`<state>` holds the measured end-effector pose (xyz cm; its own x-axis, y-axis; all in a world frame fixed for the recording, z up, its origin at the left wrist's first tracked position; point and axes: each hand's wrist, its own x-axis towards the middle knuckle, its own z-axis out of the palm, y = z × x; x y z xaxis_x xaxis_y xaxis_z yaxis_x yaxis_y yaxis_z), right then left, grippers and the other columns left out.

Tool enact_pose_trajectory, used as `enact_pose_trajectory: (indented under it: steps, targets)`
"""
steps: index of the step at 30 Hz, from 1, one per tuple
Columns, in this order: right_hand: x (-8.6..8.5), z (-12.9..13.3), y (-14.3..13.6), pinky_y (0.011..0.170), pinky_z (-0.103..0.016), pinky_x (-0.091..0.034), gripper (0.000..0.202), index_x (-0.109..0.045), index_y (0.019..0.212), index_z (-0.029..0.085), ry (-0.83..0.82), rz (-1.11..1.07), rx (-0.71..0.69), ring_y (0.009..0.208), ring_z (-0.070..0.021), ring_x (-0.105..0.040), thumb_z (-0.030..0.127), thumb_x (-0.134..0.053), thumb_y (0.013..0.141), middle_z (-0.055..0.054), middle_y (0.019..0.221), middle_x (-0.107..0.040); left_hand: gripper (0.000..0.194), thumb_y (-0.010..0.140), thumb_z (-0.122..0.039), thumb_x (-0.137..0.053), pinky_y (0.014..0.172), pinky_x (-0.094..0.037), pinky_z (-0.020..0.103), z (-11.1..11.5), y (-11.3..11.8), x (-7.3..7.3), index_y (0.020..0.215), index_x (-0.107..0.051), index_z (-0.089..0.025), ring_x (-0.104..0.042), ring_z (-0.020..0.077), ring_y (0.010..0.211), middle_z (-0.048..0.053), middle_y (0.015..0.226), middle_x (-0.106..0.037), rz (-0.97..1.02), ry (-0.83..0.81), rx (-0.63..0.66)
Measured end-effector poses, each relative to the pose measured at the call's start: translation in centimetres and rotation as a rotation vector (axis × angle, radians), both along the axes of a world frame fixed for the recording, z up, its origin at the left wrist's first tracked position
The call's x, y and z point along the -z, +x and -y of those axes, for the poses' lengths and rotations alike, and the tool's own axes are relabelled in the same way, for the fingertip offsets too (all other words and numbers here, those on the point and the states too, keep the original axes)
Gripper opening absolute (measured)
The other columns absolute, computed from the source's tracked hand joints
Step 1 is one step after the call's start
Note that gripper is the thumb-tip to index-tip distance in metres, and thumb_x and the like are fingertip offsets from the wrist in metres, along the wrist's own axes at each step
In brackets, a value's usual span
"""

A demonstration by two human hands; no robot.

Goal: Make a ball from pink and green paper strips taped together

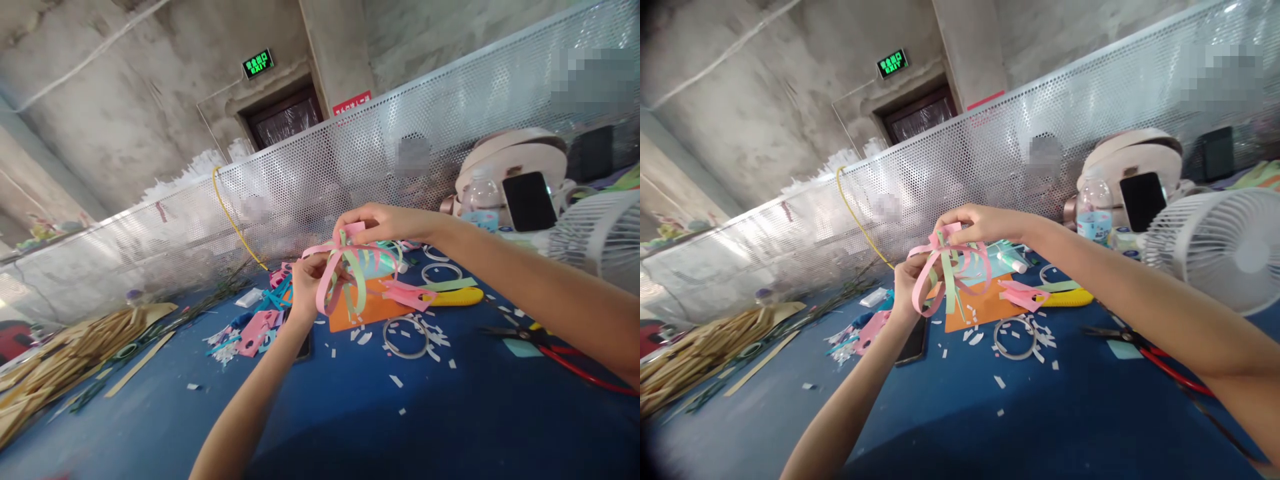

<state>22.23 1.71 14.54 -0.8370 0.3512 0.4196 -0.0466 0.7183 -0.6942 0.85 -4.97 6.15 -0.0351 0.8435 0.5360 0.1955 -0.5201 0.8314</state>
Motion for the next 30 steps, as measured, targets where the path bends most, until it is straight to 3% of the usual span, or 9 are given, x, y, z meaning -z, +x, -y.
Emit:
enact_pose_trajectory:
  steps: [3, 8, 14, 21, 26, 30]
  targets:
    - [-0.2, 0.4, 0.1, 0.068, -0.030, -0.045, 0.018, -0.074, 0.100, 0.026, 0.020, -0.009, 0.018, 0.082, -0.0189, -0.059, 0.029, -0.061, 0.088, -0.002, 0.093, -0.070, 0.023, 0.075, -0.039, -0.081, 0.058, -0.060, 0.029, 0.3, 0.2, -0.3, 0.086, -0.078, -0.020, -0.072, 0.0175, 0.065, 0.005, 0.079, -0.077, 0.003, 0.029, -0.004]
    - [-0.5, 0.3, -0.2, 0.081, -0.034, -0.047, 0.024, -0.074, 0.110, 0.028, 0.209, -0.136, 0.161, 0.097, -0.0219, -0.062, 0.029, -0.063, 0.088, -0.002, 0.111, -0.072, 0.021, 0.070, -0.036, -0.083, 0.054, -0.058, 0.029, 0.7, 0.7, -1.0, 0.080, -0.075, -0.019, -0.067, 0.0155, 0.055, 0.002, 0.066, -0.072, 0.027, 0.036, -0.005]
    - [-0.3, -0.8, -0.9, 0.067, -0.032, -0.044, 0.013, -0.076, 0.088, 0.023, 0.199, -0.172, 0.226, 0.074, -0.0167, -0.062, 0.031, -0.066, 0.086, -0.002, 0.082, -0.073, 0.019, 0.074, -0.037, -0.078, 0.049, -0.055, 0.027, 0.7, 0.6, -1.0, 0.080, -0.074, -0.019, -0.064, 0.0131, 0.052, 0.001, 0.068, -0.070, -0.032, 0.093, -0.062]
    - [0.0, -0.2, -1.8, 0.063, -0.033, -0.042, 0.006, -0.065, 0.082, 0.021, 0.172, -0.353, 0.415, 0.067, -0.0145, -0.056, 0.023, -0.063, 0.087, -0.001, 0.075, -0.065, 0.008, 0.074, -0.022, -0.074, 0.057, -0.058, 0.030, 1.5, 1.2, -1.4, 0.081, -0.073, -0.021, -0.066, 0.0158, 0.057, 0.000, 0.063, -0.067, -0.076, 0.101, -0.030]
    - [0.3, 0.2, -2.1, 0.063, -0.033, -0.044, 0.005, -0.066, 0.086, 0.020, 0.106, -0.343, 0.360, 0.068, -0.0154, -0.056, 0.024, -0.064, 0.087, -0.002, 0.077, -0.065, 0.005, 0.075, -0.024, -0.075, 0.059, -0.057, 0.030, 1.6, 0.8, -0.9, 0.078, -0.074, -0.021, -0.067, 0.0180, 0.066, 0.003, 0.073, -0.068, -0.102, 0.128, -0.120]
    - [0.8, 0.2, -2.1, 0.067, -0.034, -0.045, 0.012, -0.070, 0.094, 0.021, 0.156, -0.294, 0.316, 0.074, -0.0172, -0.060, 0.028, -0.062, 0.089, -0.004, 0.086, -0.069, 0.016, 0.084, -0.035, -0.070, 0.061, -0.055, 0.030, 0.9, 0.0, -0.4, 0.084, -0.076, -0.021, -0.067, 0.0200, 0.073, 0.004, 0.072, -0.065, -0.079, 0.126, -0.071]
